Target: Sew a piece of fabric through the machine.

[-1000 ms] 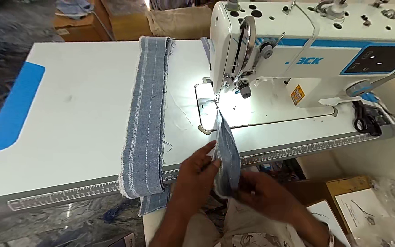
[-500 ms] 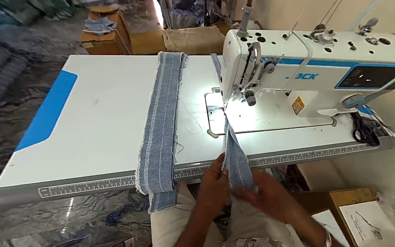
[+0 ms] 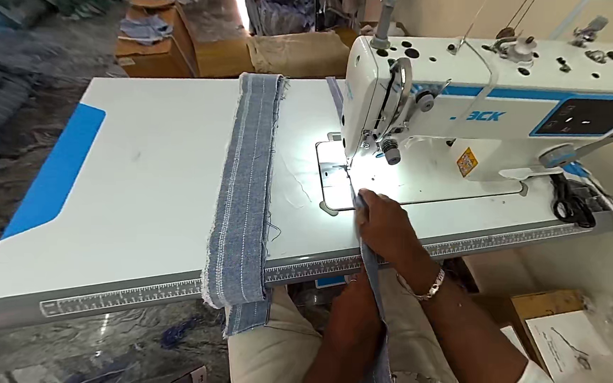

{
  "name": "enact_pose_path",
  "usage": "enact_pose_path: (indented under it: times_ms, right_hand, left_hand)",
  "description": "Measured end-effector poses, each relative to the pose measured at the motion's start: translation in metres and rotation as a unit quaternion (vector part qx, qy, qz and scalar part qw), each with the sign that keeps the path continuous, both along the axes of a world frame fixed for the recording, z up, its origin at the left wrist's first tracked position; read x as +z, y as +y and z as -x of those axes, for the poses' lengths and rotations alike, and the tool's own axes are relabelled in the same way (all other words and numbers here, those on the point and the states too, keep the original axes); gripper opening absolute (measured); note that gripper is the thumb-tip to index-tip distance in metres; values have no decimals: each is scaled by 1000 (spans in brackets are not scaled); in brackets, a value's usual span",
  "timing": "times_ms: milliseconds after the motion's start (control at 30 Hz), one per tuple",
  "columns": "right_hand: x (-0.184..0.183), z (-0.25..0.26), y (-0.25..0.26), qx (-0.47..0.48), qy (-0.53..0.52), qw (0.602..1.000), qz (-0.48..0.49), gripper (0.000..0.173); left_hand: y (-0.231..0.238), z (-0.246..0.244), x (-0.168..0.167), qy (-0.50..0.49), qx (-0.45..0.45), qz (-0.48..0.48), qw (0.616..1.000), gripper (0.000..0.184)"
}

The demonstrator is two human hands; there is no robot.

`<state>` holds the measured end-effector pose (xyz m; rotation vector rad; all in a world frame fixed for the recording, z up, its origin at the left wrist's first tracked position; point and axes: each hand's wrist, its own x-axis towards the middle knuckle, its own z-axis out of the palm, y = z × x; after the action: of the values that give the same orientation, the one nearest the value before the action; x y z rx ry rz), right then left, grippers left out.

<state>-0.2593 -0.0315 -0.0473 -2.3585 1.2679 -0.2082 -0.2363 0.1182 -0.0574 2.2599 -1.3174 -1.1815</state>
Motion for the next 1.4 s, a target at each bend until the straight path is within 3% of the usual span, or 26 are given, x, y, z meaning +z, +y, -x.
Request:
enact_pose_path:
  times_ms: [67, 200, 367, 533, 1000, 1200, 1400]
  right_hand:
    - [4, 6, 6, 12, -12, 1000, 11, 43]
    - [8, 12, 13, 40, -4, 999, -23, 53]
    - [0, 32, 23, 41, -20, 999, 3, 55]
    - [-3, 35, 26, 43, -31, 999, -13, 56]
    - [5, 37, 23, 26, -74, 995, -60, 52]
    - [-5, 47, 21, -3, -199, 971, -130, 48]
    - [-3, 33, 28, -6, -113, 992, -48, 59]
  left_hand:
    - [2, -3, -2, 19, 8, 8, 1000, 63]
    - [-2, 0, -9, 50, 49, 78, 994, 44]
    - [-7, -3, -21, 23, 90, 132, 987, 57]
    - [-5, 3, -29, 31, 100, 172, 979, 53]
    - [-7, 0, -27, 32, 116, 177, 977, 52]
    - [-3, 6, -25, 54, 126, 155, 978, 46]
    - [-3, 3, -19, 50, 76, 113, 989, 35]
